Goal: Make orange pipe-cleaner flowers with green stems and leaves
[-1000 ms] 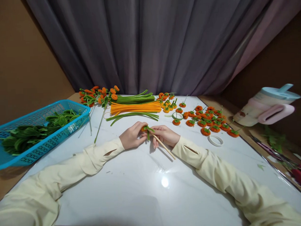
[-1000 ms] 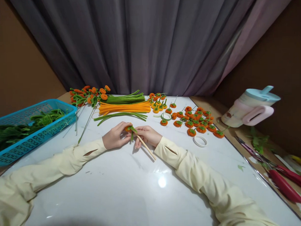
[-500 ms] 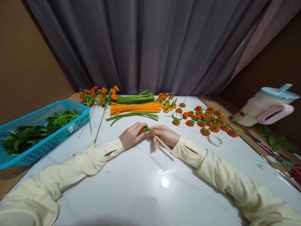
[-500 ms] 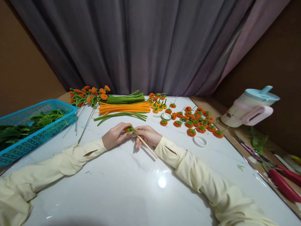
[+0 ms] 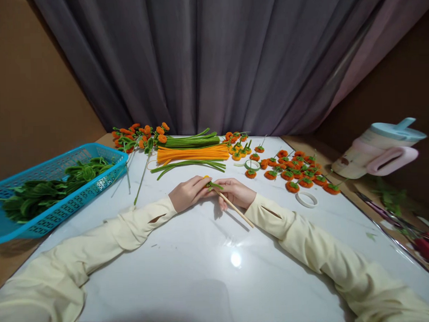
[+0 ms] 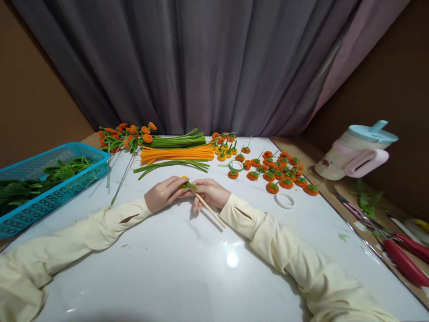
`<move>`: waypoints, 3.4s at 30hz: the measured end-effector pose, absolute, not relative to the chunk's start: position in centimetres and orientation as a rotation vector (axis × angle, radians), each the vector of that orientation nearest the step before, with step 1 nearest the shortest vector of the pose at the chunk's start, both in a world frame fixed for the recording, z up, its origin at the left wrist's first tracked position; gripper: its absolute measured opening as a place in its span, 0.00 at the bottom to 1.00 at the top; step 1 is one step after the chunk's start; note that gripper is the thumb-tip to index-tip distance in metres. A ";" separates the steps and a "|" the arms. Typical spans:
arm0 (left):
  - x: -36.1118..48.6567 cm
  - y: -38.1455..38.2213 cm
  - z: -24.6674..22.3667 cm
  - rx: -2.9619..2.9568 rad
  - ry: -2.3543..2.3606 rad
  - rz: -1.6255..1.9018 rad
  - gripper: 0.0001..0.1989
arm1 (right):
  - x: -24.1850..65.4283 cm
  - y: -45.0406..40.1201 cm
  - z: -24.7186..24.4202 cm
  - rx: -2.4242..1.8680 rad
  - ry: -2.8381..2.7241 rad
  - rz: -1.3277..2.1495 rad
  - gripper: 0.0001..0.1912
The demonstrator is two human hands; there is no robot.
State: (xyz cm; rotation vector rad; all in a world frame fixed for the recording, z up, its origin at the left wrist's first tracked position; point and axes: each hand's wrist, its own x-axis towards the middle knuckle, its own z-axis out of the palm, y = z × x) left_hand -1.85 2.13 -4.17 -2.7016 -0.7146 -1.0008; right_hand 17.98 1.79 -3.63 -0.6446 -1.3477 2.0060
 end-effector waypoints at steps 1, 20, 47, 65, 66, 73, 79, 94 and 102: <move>-1.8 2.1 -4.1 -2.692 -0.710 -0.992 0.15 | 18.0 1.8 -3.6 -0.634 -1.345 2.012 0.10; -1.7 2.1 -4.1 -2.802 -0.793 -1.231 0.12 | 17.5 1.2 -3.8 -0.640 -1.336 1.975 0.13; -0.5 2.3 -3.2 -3.101 -1.799 -2.316 0.18 | 17.0 0.1 -4.0 -0.924 -1.992 0.354 0.07; -0.1 1.8 -3.7 -3.267 -1.757 -2.172 0.17 | 17.0 0.1 -4.2 -0.798 -2.012 0.338 0.08; -0.1 1.8 -3.7 -3.273 -1.747 -2.176 0.17 | 17.0 0.1 -4.2 -0.807 -2.013 0.335 0.08; -0.1 1.5 -3.8 -3.287 -1.663 -2.182 0.16 | 16.9 -0.3 -4.2 -0.843 -2.013 0.299 0.07; -0.2 1.5 -3.7 -3.145 -1.540 -2.143 0.14 | 16.9 -0.1 -4.2 -0.833 -1.991 0.383 0.06; -0.5 1.0 -3.9 -2.821 -1.023 -1.699 0.08 | 16.6 0.1 -3.8 -0.959 -1.713 1.061 0.09; -0.1 0.7 -3.4 -2.975 -1.392 -1.897 0.08 | 16.7 -0.2 -3.3 -0.940 -1.825 0.811 0.04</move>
